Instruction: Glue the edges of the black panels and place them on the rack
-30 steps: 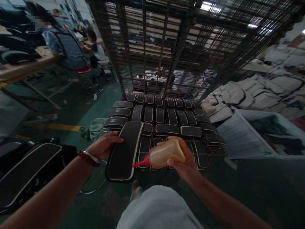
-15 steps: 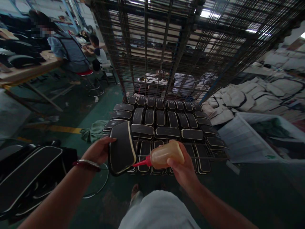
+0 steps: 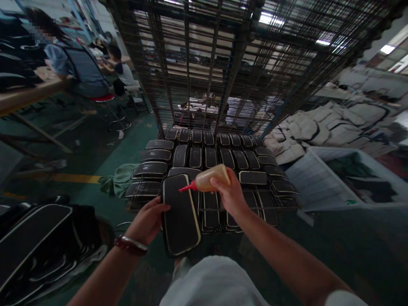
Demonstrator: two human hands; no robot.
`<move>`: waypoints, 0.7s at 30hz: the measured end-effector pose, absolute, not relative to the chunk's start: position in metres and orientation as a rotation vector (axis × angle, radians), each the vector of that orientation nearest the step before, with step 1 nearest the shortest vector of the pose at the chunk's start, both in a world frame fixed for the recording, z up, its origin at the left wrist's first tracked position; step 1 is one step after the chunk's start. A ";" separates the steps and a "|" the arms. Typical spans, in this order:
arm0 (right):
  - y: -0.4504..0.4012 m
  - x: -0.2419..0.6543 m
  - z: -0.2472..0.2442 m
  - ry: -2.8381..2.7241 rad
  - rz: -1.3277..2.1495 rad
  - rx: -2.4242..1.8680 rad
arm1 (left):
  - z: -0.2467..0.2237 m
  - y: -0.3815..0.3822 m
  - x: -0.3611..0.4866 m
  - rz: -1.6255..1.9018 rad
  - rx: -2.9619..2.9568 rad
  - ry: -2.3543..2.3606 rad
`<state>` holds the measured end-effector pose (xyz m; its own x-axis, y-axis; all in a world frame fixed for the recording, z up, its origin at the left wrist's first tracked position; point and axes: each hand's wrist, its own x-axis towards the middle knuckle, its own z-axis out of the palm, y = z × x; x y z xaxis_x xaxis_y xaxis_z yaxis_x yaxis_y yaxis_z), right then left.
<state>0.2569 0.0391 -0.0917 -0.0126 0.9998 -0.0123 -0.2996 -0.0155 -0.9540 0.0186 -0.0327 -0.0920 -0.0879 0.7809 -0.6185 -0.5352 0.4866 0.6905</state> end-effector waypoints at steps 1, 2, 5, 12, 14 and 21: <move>0.038 0.257 -0.095 -1.037 1.333 -0.999 | -0.092 -0.033 0.019 1.110 0.268 1.228; 0.036 0.258 -0.098 -1.083 1.332 -1.003 | -0.091 -0.033 0.019 1.110 0.282 1.225; 0.025 0.266 -0.105 -1.192 1.435 -0.976 | -0.093 -0.032 0.014 1.119 0.304 1.231; 0.029 0.287 -0.075 -1.454 1.405 -0.911 | -0.100 -0.034 0.001 1.064 0.282 1.233; 0.030 0.284 -0.068 -1.453 1.367 -0.853 | -0.102 -0.033 0.000 1.053 0.268 1.227; 0.016 0.269 -0.106 -1.028 1.860 -0.875 | -0.134 -0.042 -0.007 1.169 0.081 1.254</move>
<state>0.2687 0.0157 -0.1059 -0.4237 0.8879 -0.1794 -0.3207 -0.3323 -0.8870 -0.0075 -0.0424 -0.1336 -0.1420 0.7134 -0.6862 -0.6344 0.4666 0.6163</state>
